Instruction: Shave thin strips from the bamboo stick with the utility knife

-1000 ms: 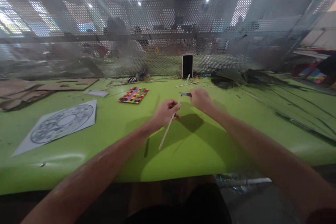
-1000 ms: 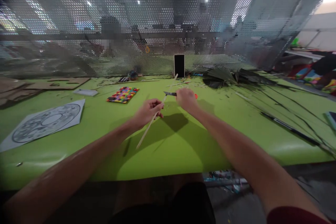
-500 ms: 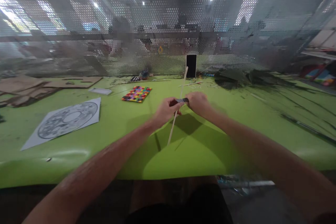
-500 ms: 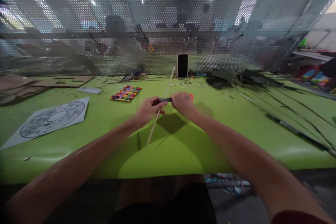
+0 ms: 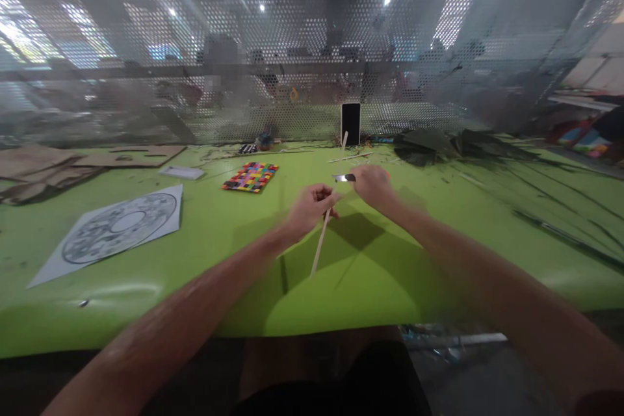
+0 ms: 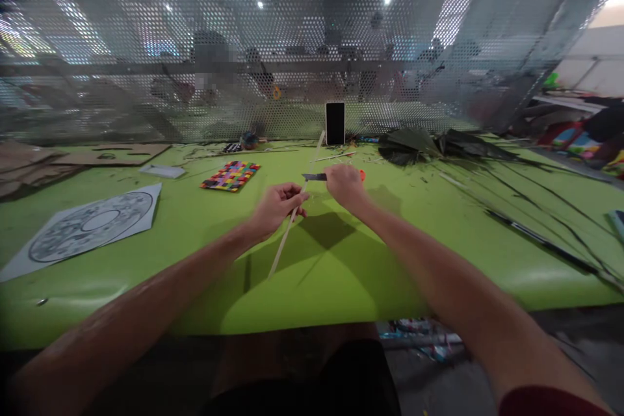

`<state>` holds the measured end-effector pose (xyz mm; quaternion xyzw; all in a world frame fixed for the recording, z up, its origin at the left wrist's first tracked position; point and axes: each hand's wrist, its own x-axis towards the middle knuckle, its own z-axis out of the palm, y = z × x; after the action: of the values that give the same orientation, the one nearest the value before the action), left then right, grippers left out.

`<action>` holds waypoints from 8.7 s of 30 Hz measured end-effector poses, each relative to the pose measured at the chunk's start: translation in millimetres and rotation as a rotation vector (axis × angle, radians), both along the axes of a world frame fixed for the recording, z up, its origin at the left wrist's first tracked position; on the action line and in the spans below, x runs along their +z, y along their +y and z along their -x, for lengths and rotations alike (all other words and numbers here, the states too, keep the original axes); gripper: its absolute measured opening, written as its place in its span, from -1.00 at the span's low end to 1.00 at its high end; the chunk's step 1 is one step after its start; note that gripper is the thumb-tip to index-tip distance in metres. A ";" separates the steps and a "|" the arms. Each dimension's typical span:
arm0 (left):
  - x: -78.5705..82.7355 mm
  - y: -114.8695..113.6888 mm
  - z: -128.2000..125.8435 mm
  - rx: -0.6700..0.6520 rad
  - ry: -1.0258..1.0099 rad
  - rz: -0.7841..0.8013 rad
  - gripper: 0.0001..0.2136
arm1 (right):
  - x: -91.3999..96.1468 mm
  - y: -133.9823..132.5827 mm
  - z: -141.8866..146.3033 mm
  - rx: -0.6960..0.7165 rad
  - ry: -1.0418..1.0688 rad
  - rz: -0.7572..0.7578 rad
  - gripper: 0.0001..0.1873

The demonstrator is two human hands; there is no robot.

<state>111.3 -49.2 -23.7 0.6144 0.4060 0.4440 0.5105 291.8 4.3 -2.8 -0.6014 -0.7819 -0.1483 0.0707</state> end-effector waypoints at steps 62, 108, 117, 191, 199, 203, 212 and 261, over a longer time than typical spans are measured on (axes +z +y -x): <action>-13.6 15.0 5.2 0.006 0.013 -0.086 -0.76 | -5.9 -3.3 10.5 0.081 -0.048 0.094 -0.63; -0.1 16.6 10.7 -0.116 -0.092 0.105 -0.74 | 11.7 -1.9 -2.4 0.545 0.822 0.164 -0.65; 14.0 26.6 20.5 0.157 -0.467 0.067 -0.79 | 20.7 -18.8 3.6 0.539 0.814 0.523 -0.59; 4.7 -20.5 22.5 -0.169 -0.387 0.423 -0.89 | 11.5 -20.3 32.1 0.014 -0.049 0.032 -0.65; 6.4 -20.0 23.8 -0.150 -0.368 0.403 -0.90 | 10.1 -22.6 38.0 0.059 -0.027 0.026 -0.68; 6.7 -20.3 24.6 -0.144 -0.365 0.409 -0.91 | 9.2 -19.6 38.4 0.044 -0.031 0.028 -0.66; 6.8 -20.0 25.1 -0.116 -0.311 0.426 -0.89 | 7.2 -16.7 37.8 0.046 -0.053 0.054 -0.65; -21.1 -14.4 21.4 -0.097 -0.147 0.221 -0.73 | 1.4 -18.5 27.0 0.026 -0.051 0.040 -0.62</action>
<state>89.9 -63.6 -44.8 0.5393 0.3836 0.4153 0.6242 264.7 -14.2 -1.4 -0.5883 -0.7941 -0.1471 0.0409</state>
